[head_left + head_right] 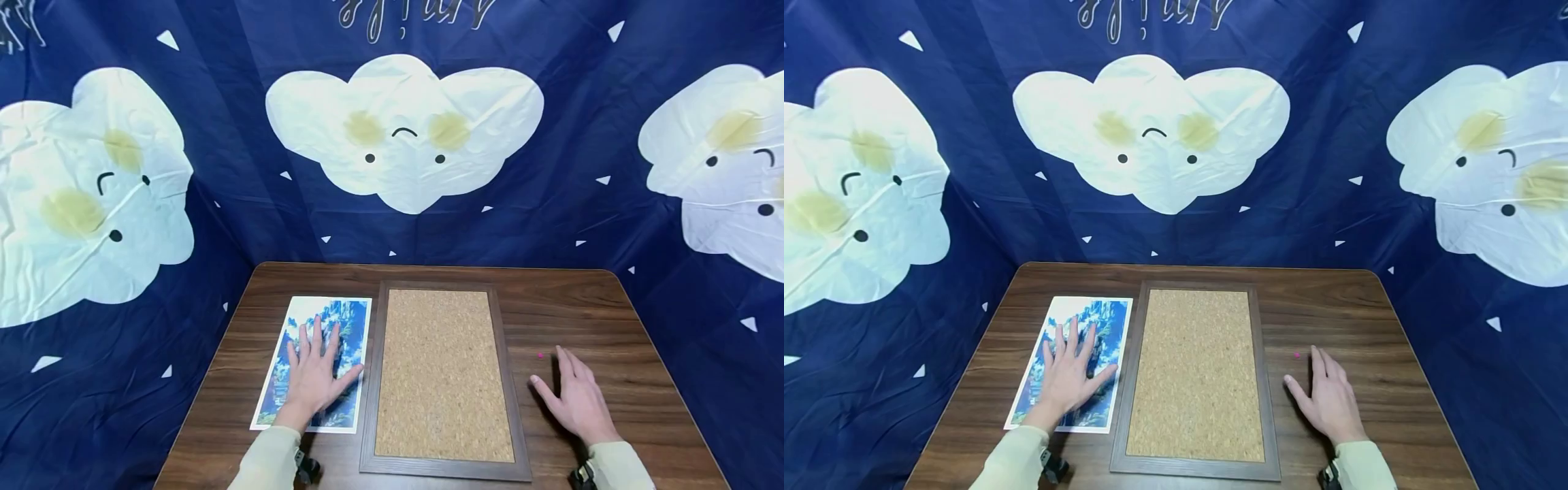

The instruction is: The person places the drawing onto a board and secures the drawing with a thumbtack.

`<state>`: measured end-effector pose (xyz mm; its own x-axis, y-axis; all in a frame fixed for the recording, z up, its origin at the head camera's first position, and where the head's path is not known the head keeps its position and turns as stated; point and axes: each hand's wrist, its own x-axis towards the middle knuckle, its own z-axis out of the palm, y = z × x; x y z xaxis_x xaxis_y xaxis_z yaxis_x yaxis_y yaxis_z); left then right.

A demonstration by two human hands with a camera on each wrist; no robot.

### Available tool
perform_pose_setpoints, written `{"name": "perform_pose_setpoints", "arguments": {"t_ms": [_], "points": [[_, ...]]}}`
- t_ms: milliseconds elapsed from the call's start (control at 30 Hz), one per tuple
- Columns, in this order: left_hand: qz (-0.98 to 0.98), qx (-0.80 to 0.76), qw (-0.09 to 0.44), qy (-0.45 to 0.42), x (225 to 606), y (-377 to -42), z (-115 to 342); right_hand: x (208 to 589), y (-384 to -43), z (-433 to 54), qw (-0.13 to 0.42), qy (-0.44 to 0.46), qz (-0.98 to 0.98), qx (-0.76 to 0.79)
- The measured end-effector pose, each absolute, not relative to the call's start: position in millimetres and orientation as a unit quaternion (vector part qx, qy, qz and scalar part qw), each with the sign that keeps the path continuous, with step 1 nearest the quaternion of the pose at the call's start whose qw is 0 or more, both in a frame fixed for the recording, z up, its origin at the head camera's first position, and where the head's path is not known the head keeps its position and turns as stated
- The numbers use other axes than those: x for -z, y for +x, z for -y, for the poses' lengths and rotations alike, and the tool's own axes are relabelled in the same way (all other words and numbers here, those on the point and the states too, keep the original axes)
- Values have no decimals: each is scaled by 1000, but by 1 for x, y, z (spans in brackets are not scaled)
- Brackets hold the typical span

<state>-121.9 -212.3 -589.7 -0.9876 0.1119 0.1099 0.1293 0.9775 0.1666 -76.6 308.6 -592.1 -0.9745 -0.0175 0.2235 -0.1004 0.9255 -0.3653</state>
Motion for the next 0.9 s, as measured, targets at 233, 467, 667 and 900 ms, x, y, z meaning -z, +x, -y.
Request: {"name": "perform_pose_setpoints", "arguments": {"t_ms": [233,467,667,900], "points": [[994,87,46,-45,587,-122,224,594,-78,-312,104,22,974,-198],[995,80,52,-39,591,-122,236,599,-79,-316,103,20,974,-200],[995,83,48,-28,595,-122,244,601,-81,-318,111,20,973,-201],[996,86,28,-8,600,-121,252,603,-84,-319,121,18,972,-199]]}}
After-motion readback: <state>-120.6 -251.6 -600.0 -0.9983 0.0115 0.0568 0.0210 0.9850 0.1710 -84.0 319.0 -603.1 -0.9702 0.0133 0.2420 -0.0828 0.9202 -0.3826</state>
